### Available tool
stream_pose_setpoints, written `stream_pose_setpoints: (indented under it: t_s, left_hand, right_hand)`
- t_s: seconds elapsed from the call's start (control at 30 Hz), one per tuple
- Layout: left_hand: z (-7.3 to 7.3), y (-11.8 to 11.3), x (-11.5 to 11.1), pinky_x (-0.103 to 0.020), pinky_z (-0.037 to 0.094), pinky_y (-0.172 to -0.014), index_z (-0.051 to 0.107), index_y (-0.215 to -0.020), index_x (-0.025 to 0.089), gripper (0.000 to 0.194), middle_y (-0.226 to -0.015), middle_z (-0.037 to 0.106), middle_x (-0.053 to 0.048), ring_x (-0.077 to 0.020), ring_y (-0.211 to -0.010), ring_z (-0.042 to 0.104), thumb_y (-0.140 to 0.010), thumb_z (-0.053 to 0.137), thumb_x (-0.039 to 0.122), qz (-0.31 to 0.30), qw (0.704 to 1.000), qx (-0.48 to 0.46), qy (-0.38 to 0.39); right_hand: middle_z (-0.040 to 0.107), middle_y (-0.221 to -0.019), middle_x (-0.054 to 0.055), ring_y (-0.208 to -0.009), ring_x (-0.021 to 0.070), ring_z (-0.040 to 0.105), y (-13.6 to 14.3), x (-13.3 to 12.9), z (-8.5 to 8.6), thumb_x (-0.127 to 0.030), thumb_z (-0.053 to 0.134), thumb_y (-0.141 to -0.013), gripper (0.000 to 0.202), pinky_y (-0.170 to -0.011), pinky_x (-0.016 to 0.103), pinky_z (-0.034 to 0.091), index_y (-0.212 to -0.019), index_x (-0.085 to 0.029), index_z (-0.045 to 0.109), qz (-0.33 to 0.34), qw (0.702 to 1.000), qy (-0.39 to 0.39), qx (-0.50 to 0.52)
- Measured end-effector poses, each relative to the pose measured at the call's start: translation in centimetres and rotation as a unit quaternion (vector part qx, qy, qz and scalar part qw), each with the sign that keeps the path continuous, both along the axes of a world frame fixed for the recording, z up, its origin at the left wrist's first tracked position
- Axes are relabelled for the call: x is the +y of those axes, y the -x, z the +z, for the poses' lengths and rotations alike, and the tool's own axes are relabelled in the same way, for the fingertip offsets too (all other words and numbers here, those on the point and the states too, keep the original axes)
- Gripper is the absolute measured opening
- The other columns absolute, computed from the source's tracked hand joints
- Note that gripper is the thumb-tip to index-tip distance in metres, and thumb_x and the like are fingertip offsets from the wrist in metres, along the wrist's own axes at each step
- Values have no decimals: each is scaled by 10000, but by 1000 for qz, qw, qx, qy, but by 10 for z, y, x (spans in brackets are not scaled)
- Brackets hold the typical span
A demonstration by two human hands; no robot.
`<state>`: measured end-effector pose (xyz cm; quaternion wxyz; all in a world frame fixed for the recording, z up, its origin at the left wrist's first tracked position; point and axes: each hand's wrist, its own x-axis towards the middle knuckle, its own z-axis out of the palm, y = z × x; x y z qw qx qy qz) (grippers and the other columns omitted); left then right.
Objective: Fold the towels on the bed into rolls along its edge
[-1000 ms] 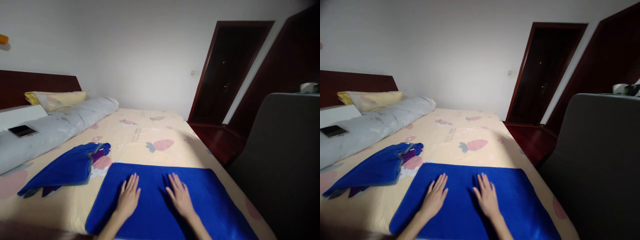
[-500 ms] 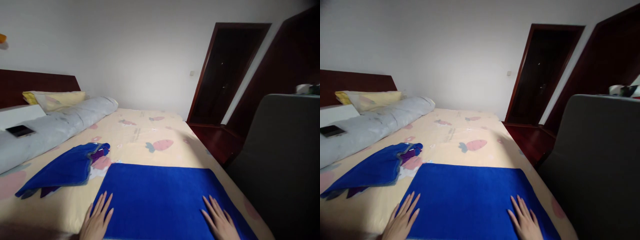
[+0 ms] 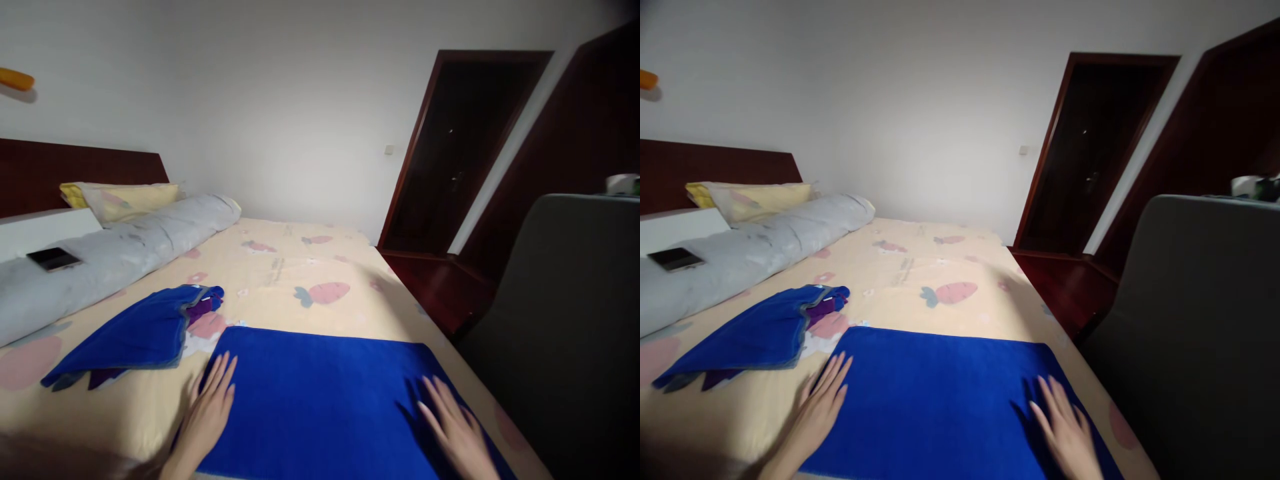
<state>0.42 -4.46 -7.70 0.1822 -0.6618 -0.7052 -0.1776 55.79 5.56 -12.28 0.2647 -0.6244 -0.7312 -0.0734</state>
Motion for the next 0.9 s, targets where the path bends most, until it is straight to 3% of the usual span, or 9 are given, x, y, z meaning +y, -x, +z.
stream_pose_setpoints:
  t_s: [0.13, 0.23, 0.33, 0.47, 0.6, 0.67, 0.77, 0.83, 0.9]
  left_hand:
    - [20, -35, 77, -445, 258, -1165, 340, -1518, 224, 541, -1559, 335, -71, -210, -1450, 301, -989, 284, 320, -25, 997, -27, 62]
    - [14, -29, 113, -475, 236, -1168, 341, -1515, 189, 557, -1569, 298, -104, -225, -1464, 263, -991, 295, 371, 18, 987, -47, 155]
    - [3, 4, 119, -489, 193, -1175, 323, -1521, 227, 556, -1592, 242, -82, -212, -1476, 231, -998, 278, 412, 59, 978, -51, 196]
    - [-1, 49, 110, -487, 158, -1177, 302, -1527, 270, 561, -1599, 230, -61, -204, -1481, 214, -999, 250, 451, 89, 974, -60, 197]
    - [3, 63, 107, -504, 137, -1174, 286, -1533, 261, 572, -1599, 229, -66, -210, -1481, 213, -993, 249, 447, 99, 969, -61, 216]
    - [5, 58, 108, -527, 145, -1167, 320, -1523, 226, 568, -1591, 251, -87, -230, -1478, 223, -986, 275, 405, 110, 970, -54, 211]
    - [13, 37, 112, -526, 168, -1162, 433, -1465, 168, 534, -1566, 315, -124, -262, -1463, 261, -959, 323, 296, 88, 986, -41, 137]
    - [23, 13, 119, -497, 212, -1153, 539, -1378, 147, 487, -1530, 388, -145, -280, -1436, 316, -938, 356, 248, 19, 994, -66, 81]
    - [34, -18, 132, -450, 284, -1119, 639, -1239, 134, 406, -1426, 517, -165, -284, -1356, 429, -926, 399, 230, -61, 987, -127, 71]
  right_hand:
    - [278, -1584, 47, -1464, 240, 249, 102, 51, 23, -601, 255, -965, 634, -1160, 501, 249, -1523, -301, 300, 94, 986, 140, -13]
    - [256, -1590, 63, -1477, 220, 206, 128, 76, 33, -583, 248, -969, 638, -1175, 477, 199, -1518, -265, 317, 81, 976, 200, -33]
    - [268, -1589, 58, -1481, 211, 197, 97, 91, 27, -569, 267, -962, 631, -1179, 455, 183, -1511, -266, 338, 25, 976, 207, -57]
    - [282, -1586, 78, -1472, 242, 228, 20, 103, 9, -560, 234, -945, 652, -1151, 511, 228, -1517, -263, 328, -73, 974, 207, -50]
    - [313, -1568, 118, -1455, 286, 266, -25, 110, 11, -570, 237, -902, 705, -1110, 573, 270, -1499, -219, 374, -145, 963, 227, -22]
    - [332, -1549, 165, -1451, 313, 266, -26, 104, 22, -580, 229, -877, 755, -1094, 588, 282, -1468, -152, 422, -170, 966, 192, 7]
    - [403, -1479, 248, -1395, 385, 341, -6, 70, 38, -647, 206, -827, 857, -1062, 583, 333, -1351, -53, 533, -166, 981, 56, 89]
    - [566, -1330, 220, -1244, 398, 510, 21, 27, 42, -723, 270, -784, 823, -986, 543, 434, -1207, -117, 632, -124, 975, 6, 183]
    - [708, -1042, 135, -971, 325, 663, 57, -26, 37, -728, 401, -774, 625, -819, 439, 539, -998, -224, 696, -62, 950, 61, 299]
